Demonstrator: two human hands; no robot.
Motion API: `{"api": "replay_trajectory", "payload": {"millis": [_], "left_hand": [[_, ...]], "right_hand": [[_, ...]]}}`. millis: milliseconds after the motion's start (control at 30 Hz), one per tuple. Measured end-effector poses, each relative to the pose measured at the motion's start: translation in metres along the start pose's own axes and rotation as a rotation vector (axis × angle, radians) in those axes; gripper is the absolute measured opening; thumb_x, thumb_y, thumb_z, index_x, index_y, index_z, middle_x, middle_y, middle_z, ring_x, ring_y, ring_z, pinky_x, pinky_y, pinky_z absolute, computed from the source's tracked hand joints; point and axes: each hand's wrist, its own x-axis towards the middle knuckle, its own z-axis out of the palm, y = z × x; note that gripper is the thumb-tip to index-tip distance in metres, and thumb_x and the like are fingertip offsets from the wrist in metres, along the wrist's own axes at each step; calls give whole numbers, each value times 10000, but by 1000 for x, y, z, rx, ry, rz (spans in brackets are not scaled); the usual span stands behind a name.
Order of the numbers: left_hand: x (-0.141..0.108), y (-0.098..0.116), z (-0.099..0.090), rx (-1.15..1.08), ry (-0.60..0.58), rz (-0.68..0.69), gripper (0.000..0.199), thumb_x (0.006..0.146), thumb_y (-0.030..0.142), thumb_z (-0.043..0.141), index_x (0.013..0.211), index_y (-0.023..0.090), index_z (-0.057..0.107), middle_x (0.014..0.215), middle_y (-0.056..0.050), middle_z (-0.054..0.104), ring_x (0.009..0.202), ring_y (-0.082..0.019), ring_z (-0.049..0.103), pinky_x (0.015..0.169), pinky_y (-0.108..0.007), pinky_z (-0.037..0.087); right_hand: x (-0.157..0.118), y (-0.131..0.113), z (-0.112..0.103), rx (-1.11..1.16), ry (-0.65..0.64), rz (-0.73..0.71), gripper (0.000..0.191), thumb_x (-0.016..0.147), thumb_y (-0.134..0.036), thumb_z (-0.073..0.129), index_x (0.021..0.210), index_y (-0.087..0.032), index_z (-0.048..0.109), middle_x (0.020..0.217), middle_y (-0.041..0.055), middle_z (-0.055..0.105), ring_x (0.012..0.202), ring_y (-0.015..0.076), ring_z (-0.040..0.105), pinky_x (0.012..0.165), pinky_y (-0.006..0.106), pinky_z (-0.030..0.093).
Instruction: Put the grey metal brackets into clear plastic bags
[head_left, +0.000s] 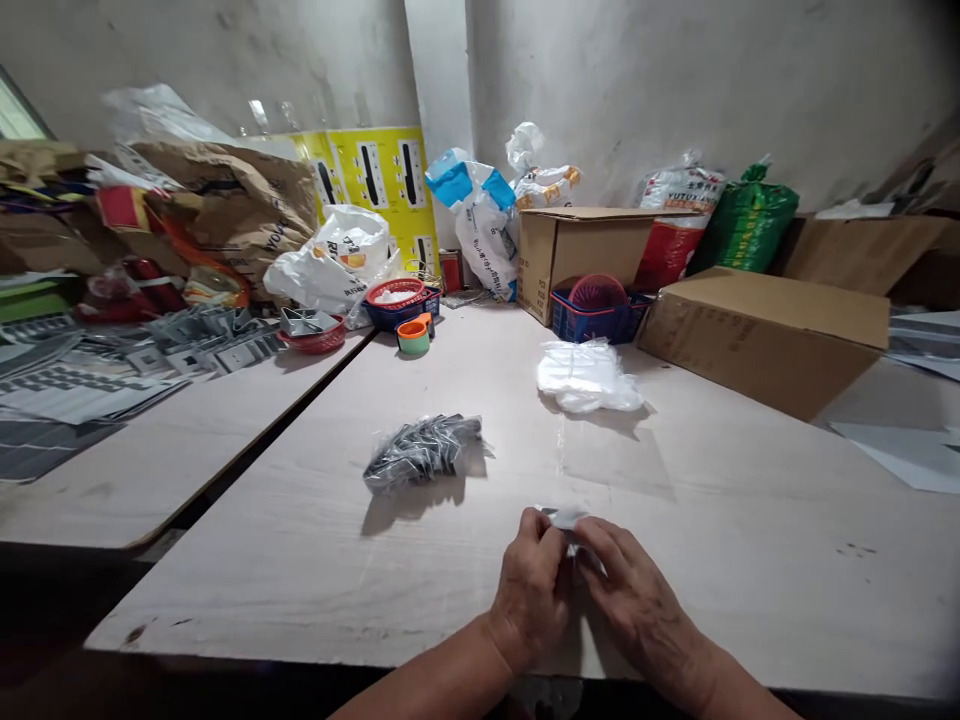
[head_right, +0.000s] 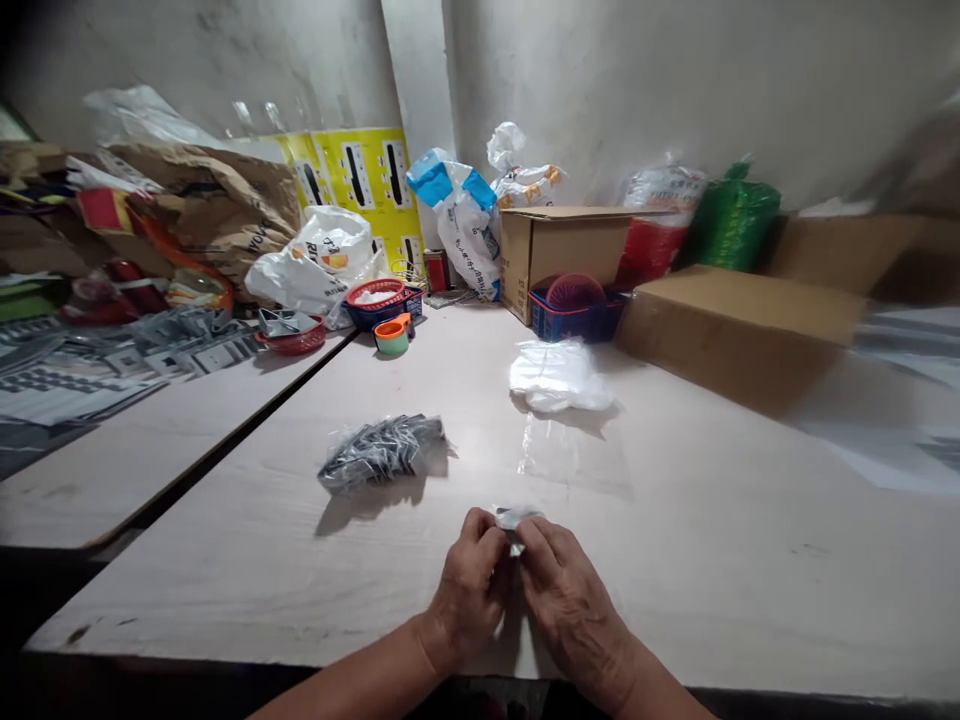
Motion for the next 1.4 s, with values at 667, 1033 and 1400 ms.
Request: {"api": "replay_trajectory", "payload": {"millis": [667,1033,1400], "left_hand": [[-5,-9,16,157,63,33,87,805,164,392,804,214,463,686,-69,559,632,-196,524,547,-336,391],[49,-26,-96,314,64,65,258,706,328,555,907,167,536,903,-110,579,952,-275,507,858,-451,367],[114,-123,-170,528,-388,-427,392,849,466,320,1093,276,561,1150,-47,611,1041,-227,541,859,-347,381]], "right_hand": [[62,-8,-20,-201,-382,34,320,647,45,443,823,-194,566,808,52,552,743,179,498,578,273,387],[92,2,20,73,-68,242,213,728,-66,444,846,-185,574,780,28,532,694,148,508,601,247,392],[139,7,130,96,426,334,234,811,-172,410,1004,-155,542,864,87,523,803,212,495,716,350,460]]}}
